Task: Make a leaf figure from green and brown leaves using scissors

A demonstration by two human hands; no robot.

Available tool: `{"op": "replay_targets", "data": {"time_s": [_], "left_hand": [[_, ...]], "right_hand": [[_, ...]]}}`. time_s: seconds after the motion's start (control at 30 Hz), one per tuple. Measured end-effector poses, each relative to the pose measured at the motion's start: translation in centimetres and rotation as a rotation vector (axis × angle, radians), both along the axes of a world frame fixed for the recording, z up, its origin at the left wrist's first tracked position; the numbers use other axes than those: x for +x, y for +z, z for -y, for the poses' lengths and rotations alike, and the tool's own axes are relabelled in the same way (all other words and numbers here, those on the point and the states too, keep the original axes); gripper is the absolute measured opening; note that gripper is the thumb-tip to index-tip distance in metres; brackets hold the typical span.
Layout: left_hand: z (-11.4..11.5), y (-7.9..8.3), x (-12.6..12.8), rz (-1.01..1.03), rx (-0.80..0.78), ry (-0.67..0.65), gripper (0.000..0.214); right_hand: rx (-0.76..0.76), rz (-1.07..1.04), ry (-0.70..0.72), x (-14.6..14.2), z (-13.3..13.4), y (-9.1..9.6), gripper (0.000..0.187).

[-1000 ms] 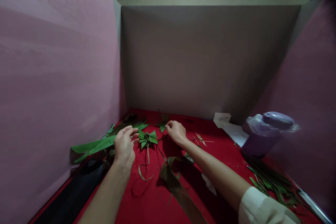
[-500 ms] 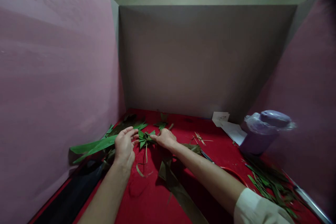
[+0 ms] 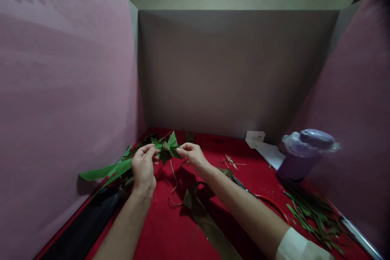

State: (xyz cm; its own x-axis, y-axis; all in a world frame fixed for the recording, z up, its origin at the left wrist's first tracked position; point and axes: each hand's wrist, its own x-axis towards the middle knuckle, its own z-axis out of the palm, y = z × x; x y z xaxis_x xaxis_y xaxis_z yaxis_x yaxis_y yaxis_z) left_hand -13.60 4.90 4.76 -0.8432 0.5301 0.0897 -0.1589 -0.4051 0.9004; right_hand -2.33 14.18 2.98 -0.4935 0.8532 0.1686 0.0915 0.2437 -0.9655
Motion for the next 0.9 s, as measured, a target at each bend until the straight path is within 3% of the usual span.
{"op": "replay_targets", "data": {"time_s": [0.17, 0.3, 0.4, 0.53, 0.63, 0.77, 0.9], "left_hand": [[0.1, 0.2, 0.7, -0.075, 0.067, 0.028, 0.014], [0.3, 0.5, 0.7, -0.027, 0.121, -0.02, 0.015], [0.6, 1.1, 0.5, 0.037, 0.122, -0.186, 0.024], [1.3, 2.0, 0.2, 0.196, 0.128, -0.597, 0.057], [1.7, 2.2, 0.3, 0.279, 0.16, -0.791, 0.055], [1.5, 1.6, 0.9, 0.132, 0.09, -0.701, 0.028], [0.9, 0.8, 1.2, 0.07, 0.082, -0.641, 0.036]], "right_hand": [[0.125, -0.166, -0.013, 0.6, 0.4, 1.2, 0.03], [0.323, -0.277, -0.078, 1.2, 0.7, 2.7, 0.025], [0.542, -0.33, -0.131, 2.2, 1.1, 3.7, 0.016], [0.822, -0.326, -0.088, 4.1, 1.4, 4.1, 0.012], [0.975, -0.297, -0.039, 5.4, 1.2, 3.5, 0.015], [1.269, -0.215, -0.02, 6.4, 0.7, 2.3, 0.019], [1.34, -0.167, 0.019, 7.0, 0.6, 1.6, 0.021]]}}
